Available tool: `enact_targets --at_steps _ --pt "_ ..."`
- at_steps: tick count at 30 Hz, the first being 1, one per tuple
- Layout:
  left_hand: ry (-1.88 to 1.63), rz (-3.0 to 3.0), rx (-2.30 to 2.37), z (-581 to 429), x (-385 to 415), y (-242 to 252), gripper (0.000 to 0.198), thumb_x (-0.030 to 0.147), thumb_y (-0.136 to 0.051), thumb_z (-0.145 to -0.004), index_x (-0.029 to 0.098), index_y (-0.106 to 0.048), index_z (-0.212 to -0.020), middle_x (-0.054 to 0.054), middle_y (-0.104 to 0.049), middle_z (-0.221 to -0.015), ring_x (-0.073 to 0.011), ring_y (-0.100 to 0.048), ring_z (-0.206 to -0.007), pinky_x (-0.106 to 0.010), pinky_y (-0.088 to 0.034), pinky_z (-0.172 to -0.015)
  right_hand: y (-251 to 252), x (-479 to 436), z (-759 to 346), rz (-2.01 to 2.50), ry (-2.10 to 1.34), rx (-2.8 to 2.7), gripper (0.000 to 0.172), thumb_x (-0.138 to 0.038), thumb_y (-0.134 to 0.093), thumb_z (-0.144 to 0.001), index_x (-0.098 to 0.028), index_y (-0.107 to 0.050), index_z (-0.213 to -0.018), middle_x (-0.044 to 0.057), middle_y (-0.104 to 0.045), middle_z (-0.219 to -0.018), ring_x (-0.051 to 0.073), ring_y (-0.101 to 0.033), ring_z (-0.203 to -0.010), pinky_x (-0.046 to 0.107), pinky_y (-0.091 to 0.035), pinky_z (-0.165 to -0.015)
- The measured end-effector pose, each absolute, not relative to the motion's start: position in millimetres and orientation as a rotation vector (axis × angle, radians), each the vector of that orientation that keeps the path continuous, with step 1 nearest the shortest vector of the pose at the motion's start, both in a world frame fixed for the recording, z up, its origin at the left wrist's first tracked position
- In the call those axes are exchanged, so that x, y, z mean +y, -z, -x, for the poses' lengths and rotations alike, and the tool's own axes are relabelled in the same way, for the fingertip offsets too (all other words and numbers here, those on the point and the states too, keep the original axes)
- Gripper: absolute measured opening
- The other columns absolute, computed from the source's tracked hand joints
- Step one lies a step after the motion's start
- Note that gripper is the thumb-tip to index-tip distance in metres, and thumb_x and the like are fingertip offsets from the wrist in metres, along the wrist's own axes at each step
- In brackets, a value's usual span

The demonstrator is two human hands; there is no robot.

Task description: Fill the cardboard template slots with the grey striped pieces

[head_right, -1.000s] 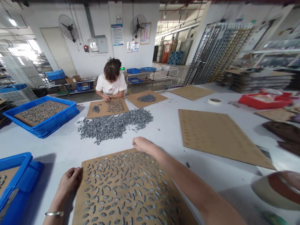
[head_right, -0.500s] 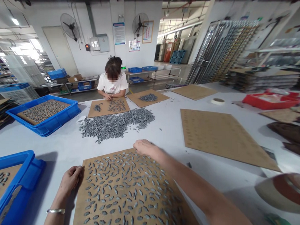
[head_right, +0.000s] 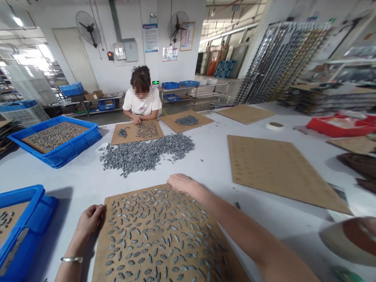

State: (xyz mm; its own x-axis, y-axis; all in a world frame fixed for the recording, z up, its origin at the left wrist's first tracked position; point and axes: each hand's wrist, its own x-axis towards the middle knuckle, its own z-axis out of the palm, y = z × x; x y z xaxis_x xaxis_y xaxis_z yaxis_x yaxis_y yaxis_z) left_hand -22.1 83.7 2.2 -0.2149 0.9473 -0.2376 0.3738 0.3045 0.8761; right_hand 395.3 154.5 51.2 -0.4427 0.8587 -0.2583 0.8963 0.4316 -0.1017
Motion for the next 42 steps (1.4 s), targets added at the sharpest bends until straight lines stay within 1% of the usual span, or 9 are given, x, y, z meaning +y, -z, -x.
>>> enact_targets --at_steps 6,11,14,20,24,27,31,36,42 --pt "-0.889 -1.185 1.763 17 82 -11 0.052 0.073 -0.063 -0.065 0.023 -0.051 -0.070 0.007 -0.042 -0.048 -0.0095 -0.034 -0.039 -0.022 -0.026 -0.039 -53 156 -401 -1.638 0.398 2.529 0.022 -0.014 -0.064 -0.084 -0.021 -0.080 -0.098 0.011 -0.079 -0.101 0.020 -0.071 -0.088 0.024 -0.041 -0.069" --pt "-0.897 -1.173 1.748 18 82 -9 0.054 0.074 -0.065 -0.065 0.022 -0.053 -0.073 0.008 -0.042 -0.049 -0.0095 -0.035 -0.040 -0.022 -0.026 -0.039 -53 167 -403 -1.829 0.684 2.592 0.023 -0.018 -0.062 -0.087 -0.019 -0.079 -0.102 0.006 -0.079 -0.090 0.017 -0.069 -0.077 0.023 -0.045 -0.069" --pt "-0.897 -1.178 1.751 18 82 -8 0.053 0.073 -0.064 -0.066 0.022 -0.054 -0.074 0.008 -0.042 -0.049 -0.0096 -0.034 -0.040 -0.022 -0.025 -0.040 -48 173 -398 -1.815 0.788 2.573 0.022 -0.018 -0.066 -0.083 -0.018 -0.080 -0.101 0.006 -0.079 -0.090 0.017 -0.069 -0.077 0.022 -0.046 -0.069" --pt "-0.893 -1.171 1.757 19 82 -5 0.053 0.074 -0.063 -0.065 0.022 -0.054 -0.073 0.007 -0.044 -0.048 -0.0095 -0.034 -0.039 -0.022 -0.026 -0.039 -39 179 -390 -1.764 0.786 2.578 0.020 -0.017 -0.066 -0.080 -0.018 -0.082 -0.093 0.006 -0.081 -0.092 0.017 -0.070 -0.078 0.023 -0.046 -0.068" --pt "-0.898 -1.165 1.733 21 83 -2 0.053 0.073 -0.063 -0.067 0.022 -0.054 -0.074 0.008 -0.043 -0.048 -0.0089 -0.033 -0.040 -0.021 -0.025 -0.039 -42 179 -390 -1.721 0.774 2.606 0.024 -0.015 -0.065 -0.082 -0.020 -0.083 -0.097 0.005 -0.081 -0.094 0.017 -0.072 -0.083 0.022 -0.047 -0.074" --pt "-0.903 -1.166 1.729 21 83 -3 0.052 0.072 -0.065 -0.067 0.022 -0.054 -0.074 0.008 -0.043 -0.049 -0.0087 -0.033 -0.040 -0.021 -0.025 -0.039 -44 177 -392 -1.756 0.714 2.605 0.025 -0.018 -0.065 -0.085 -0.018 -0.082 -0.104 0.008 -0.081 -0.101 0.019 -0.072 -0.088 0.023 -0.048 -0.076" --pt "-0.903 -1.160 1.732 20 82 -5 0.051 0.072 -0.066 -0.066 0.022 -0.053 -0.073 0.008 -0.041 -0.046 -0.0088 -0.032 -0.038 -0.022 -0.024 -0.039 -41 175 -391 -1.767 0.647 2.569 0.018 -0.023 -0.068 -0.088 -0.019 -0.082 -0.098 0.008 -0.081 -0.100 0.020 -0.073 -0.090 0.024 -0.047 -0.077" --pt "-0.905 -1.175 1.735 20 82 -4 0.052 0.072 -0.064 -0.067 0.022 -0.053 -0.073 0.008 -0.042 -0.047 -0.0092 -0.032 -0.039 -0.022 -0.024 -0.039 -38 173 -386 -1.766 0.569 2.508 0.018 -0.020 -0.067 -0.087 -0.020 -0.082 -0.099 0.009 -0.081 -0.104 0.021 -0.073 -0.097 0.024 -0.045 -0.077" --pt "-0.909 -1.187 1.737 20 82 -4 0.050 0.071 -0.063 -0.069 0.023 -0.052 -0.072 0.008 -0.041 -0.047 -0.0095 -0.033 -0.039 -0.022 -0.024 -0.039 -41 172 -387 -1.731 0.557 2.477 0.019 -0.020 -0.066 -0.088 -0.021 -0.082 -0.099 0.008 -0.081 -0.102 0.020 -0.073 -0.093 0.023 -0.043 -0.074"
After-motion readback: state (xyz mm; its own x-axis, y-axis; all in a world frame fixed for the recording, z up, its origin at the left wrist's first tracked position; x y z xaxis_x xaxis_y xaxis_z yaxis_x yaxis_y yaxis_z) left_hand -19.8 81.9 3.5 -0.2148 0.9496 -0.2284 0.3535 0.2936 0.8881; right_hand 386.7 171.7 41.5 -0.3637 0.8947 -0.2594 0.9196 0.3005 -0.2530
